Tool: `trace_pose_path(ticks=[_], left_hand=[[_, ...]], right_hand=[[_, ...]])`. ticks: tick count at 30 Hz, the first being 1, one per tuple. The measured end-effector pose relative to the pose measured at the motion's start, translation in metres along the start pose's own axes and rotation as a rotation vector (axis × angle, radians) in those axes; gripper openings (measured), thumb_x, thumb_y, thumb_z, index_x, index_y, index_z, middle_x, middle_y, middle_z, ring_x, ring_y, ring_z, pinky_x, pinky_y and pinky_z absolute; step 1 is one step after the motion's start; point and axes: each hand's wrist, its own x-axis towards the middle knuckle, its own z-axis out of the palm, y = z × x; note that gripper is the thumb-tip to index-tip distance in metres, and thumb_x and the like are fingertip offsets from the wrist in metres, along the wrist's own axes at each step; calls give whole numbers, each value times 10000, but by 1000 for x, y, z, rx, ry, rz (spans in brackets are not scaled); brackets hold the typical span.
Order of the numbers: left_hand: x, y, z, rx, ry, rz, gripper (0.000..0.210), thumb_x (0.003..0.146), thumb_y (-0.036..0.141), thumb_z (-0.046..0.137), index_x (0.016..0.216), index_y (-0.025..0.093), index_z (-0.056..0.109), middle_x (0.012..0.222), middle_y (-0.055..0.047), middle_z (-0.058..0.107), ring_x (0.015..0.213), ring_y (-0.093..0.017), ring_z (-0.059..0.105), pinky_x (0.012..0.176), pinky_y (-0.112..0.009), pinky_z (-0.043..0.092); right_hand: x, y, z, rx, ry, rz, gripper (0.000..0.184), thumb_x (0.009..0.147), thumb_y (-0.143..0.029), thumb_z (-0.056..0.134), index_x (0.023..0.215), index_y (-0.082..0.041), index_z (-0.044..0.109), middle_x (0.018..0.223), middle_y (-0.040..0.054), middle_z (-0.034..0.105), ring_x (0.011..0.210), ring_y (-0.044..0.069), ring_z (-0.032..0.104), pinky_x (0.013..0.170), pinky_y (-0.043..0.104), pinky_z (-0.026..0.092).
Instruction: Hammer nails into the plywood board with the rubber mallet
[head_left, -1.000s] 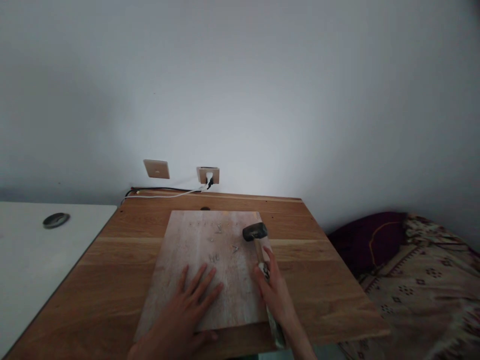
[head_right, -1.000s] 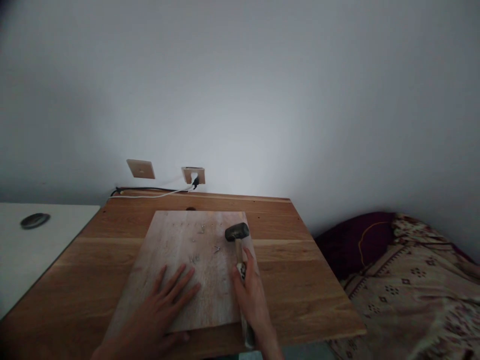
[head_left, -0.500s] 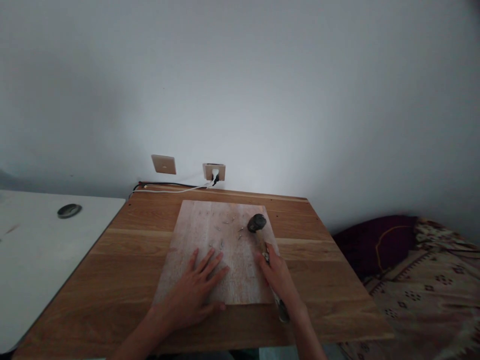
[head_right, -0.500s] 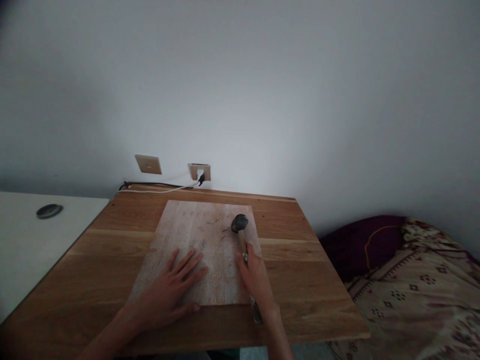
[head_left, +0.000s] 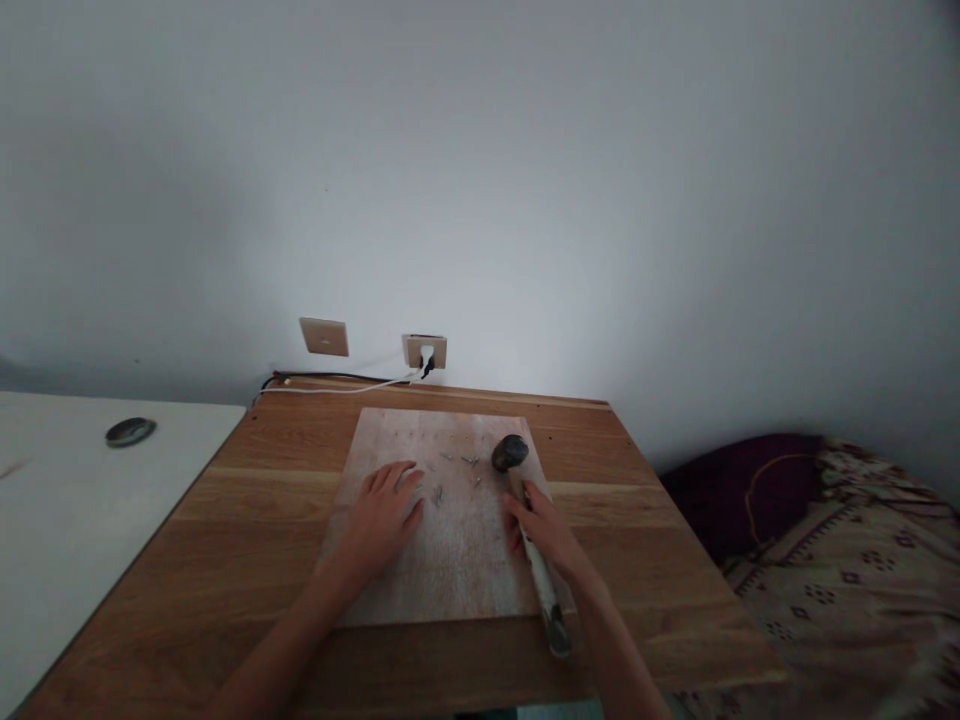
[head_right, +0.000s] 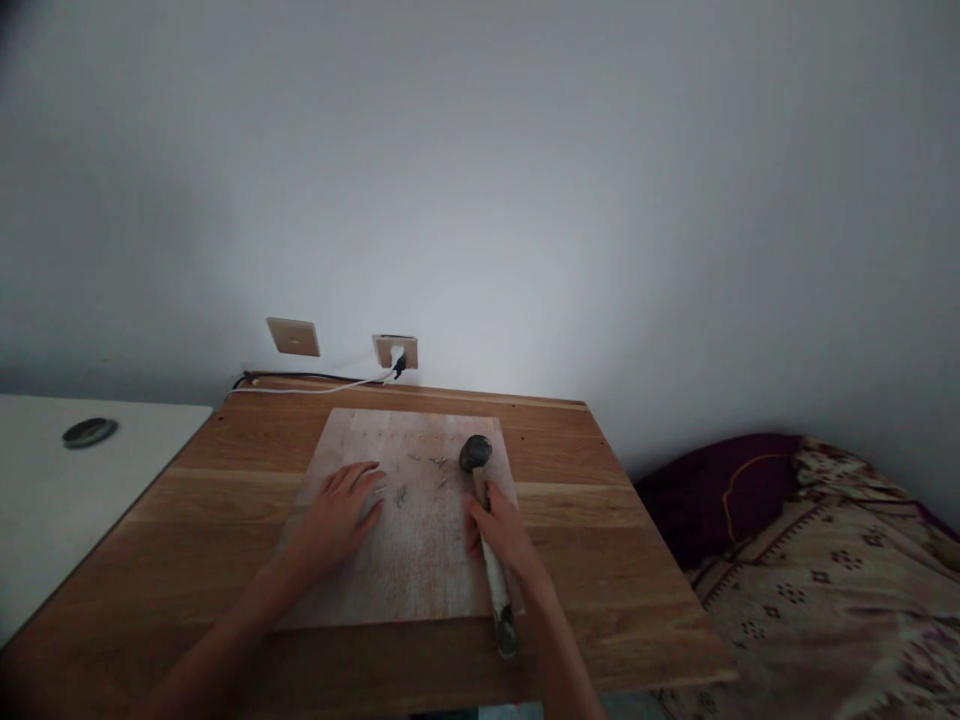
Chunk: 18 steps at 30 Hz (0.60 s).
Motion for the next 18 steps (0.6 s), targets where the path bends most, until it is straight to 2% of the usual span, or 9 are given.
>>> trace_pose_path(ticks=[4, 8, 13, 16, 18], left_hand=[[9, 5, -2, 49, -47, -34, 271, 951, 218, 523, 1183, 189, 660, 1361, -145, 636, 1286, -311, 561, 1092, -502, 429], [10, 7, -2, 83, -88, -72, 211, 960, 224, 501, 1085, 179, 666, 1297, -147, 658, 1230, -317, 572, 1060, -509, 418], [11, 4, 1, 63, -54, -67, 239, 995, 218, 425, 1039, 185, 658, 1197, -127, 675, 1138, -294, 587, 1002, -478, 431], [11, 0, 6, 46, -29, -31, 259, 1004, 191, 399, 1022, 185, 657, 1173, -127, 678, 1123, -299, 593, 986, -482, 432], [13, -2, 10, 28, -8, -29, 281, 1013, 196, 374, 1005, 183, 654, 1135, -138, 687, 1097, -307, 605, 967, -487, 440]], right_hand=[[19, -11, 2, 9, 70, -17, 207, 862, -410, 591, 911, -226, 508, 575, -43, 592, 462, 160, 605, 460, 253, 470], [30, -23, 5, 100, 70, 60, 208, 832, -403, 570, 753, -223, 503, 540, -29, 569, 449, 146, 571, 455, 249, 454], [33, -47, 1, 120, 111, 48, 226, 807, -400, 587, 721, -231, 464, 516, -83, 468, 371, 91, 435, 368, 209, 327], [19, -83, -19, 123, 171, -63, 307, 837, -476, 601, 738, -238, 435, 528, -101, 435, 371, 71, 402, 365, 191, 292], [-3, -119, -38, 149, 235, -327, 362, 861, -539, 628, 778, -235, 450, 560, -94, 462, 403, 79, 458, 386, 190, 344]])
